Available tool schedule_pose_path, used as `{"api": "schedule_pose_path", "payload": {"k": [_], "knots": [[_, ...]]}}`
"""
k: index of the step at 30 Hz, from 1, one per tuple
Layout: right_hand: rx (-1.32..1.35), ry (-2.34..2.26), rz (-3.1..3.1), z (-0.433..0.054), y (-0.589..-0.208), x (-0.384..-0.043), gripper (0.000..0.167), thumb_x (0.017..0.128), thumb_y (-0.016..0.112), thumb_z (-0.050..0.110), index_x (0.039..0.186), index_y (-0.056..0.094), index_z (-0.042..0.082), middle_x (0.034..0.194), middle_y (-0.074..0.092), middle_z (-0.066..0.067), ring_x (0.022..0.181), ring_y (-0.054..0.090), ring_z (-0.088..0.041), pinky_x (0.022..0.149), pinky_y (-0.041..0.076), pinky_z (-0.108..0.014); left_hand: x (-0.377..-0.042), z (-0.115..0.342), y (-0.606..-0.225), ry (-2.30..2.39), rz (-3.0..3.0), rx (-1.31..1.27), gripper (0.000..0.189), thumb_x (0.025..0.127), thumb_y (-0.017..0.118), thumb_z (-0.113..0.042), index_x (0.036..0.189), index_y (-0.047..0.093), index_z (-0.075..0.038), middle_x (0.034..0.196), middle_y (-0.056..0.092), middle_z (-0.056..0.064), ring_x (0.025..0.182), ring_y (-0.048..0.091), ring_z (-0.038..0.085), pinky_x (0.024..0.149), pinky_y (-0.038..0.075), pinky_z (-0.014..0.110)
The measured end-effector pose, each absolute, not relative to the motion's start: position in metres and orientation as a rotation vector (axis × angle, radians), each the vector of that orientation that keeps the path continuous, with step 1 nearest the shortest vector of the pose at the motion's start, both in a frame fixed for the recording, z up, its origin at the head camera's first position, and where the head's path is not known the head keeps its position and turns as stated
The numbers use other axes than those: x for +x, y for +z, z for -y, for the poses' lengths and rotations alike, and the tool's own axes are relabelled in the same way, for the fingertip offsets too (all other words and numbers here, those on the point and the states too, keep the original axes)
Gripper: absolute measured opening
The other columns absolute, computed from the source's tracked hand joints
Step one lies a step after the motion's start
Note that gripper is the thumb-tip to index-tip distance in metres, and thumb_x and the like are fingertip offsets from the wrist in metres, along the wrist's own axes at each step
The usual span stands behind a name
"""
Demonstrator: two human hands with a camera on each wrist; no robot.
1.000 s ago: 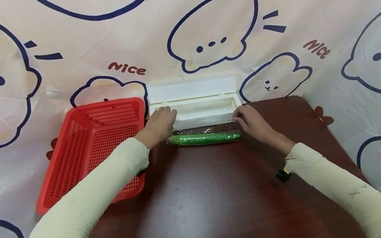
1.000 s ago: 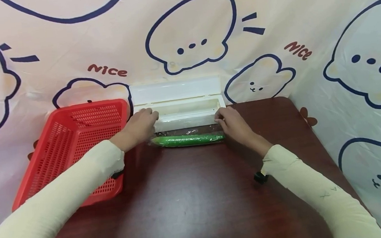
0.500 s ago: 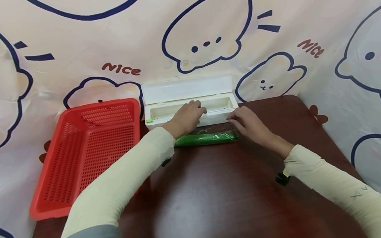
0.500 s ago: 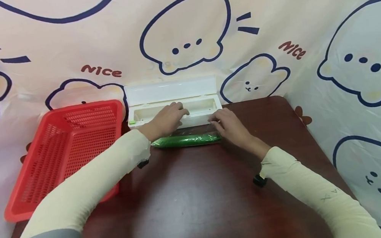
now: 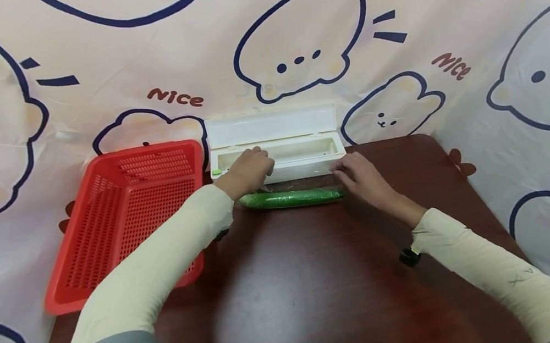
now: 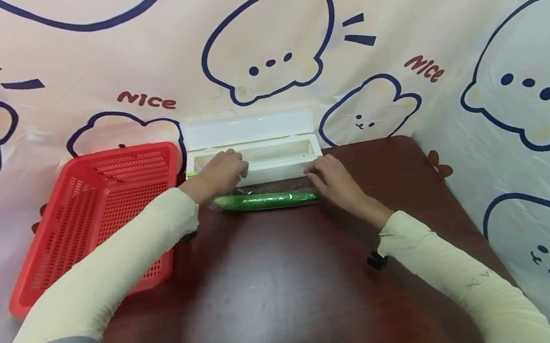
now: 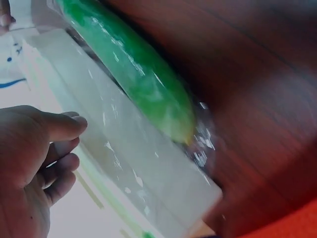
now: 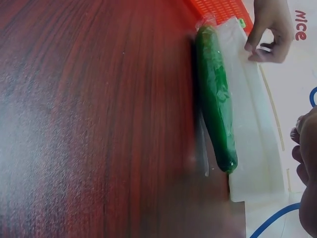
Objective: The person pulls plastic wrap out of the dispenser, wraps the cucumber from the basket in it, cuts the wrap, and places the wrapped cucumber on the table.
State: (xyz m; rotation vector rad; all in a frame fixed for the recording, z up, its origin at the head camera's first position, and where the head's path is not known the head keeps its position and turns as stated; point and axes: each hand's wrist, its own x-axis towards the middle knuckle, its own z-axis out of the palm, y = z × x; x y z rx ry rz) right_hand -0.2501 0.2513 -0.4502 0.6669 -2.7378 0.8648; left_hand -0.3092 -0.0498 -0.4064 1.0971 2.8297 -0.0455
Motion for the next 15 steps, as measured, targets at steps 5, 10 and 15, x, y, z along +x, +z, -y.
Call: {"api": "schedule_pose_path", "payload": {"k": [5, 10, 15], "knots": [[0.655, 0.852, 2.741, -0.255, -0.452, -0.248, 0.014, 0.101, 0.063, 0.007, 0.113, 0.069, 0.007, 0.105, 0.067, -0.009, 0.097, 0.053, -0.022, 0.081, 0.045, -0.039, -0.308, 0.074, -0.400, -0.034, -2.867, 1.108, 0.011, 0.093, 0.064, -0.002, 0.095, 0.075, -0.005, 0.098, 0.069, 0.013, 0.097, 0.059, 0.032, 0.088, 0.049, 0.044], [0.670, 0.857, 2.736, -0.254, -0.451, -0.249, 0.014, 0.100, 0.063, 0.007, 0.113, 0.069, 0.007, 0.106, 0.068, -0.008, 0.099, 0.053, -0.022, 0.082, 0.046, -0.039, -0.304, 0.093, -0.394, 0.011, -2.835, 1.123, 0.008, 0.091, 0.069, -0.003, 0.095, 0.076, -0.005, 0.097, 0.070, 0.013, 0.096, 0.061, 0.032, 0.087, 0.052, 0.045], [0.671, 0.878, 2.735, -0.253, -0.450, -0.247, 0.013, 0.099, 0.065, 0.007, 0.111, 0.069, 0.008, 0.105, 0.068, -0.007, 0.097, 0.051, -0.020, 0.082, 0.044, -0.037, -0.299, 0.106, -0.394, 0.061, -2.805, 1.085, 0.015, 0.090, 0.071, -0.001, 0.104, 0.074, -0.003, 0.102, 0.073, 0.014, 0.099, 0.066, 0.033, 0.091, 0.054, 0.045]]}}
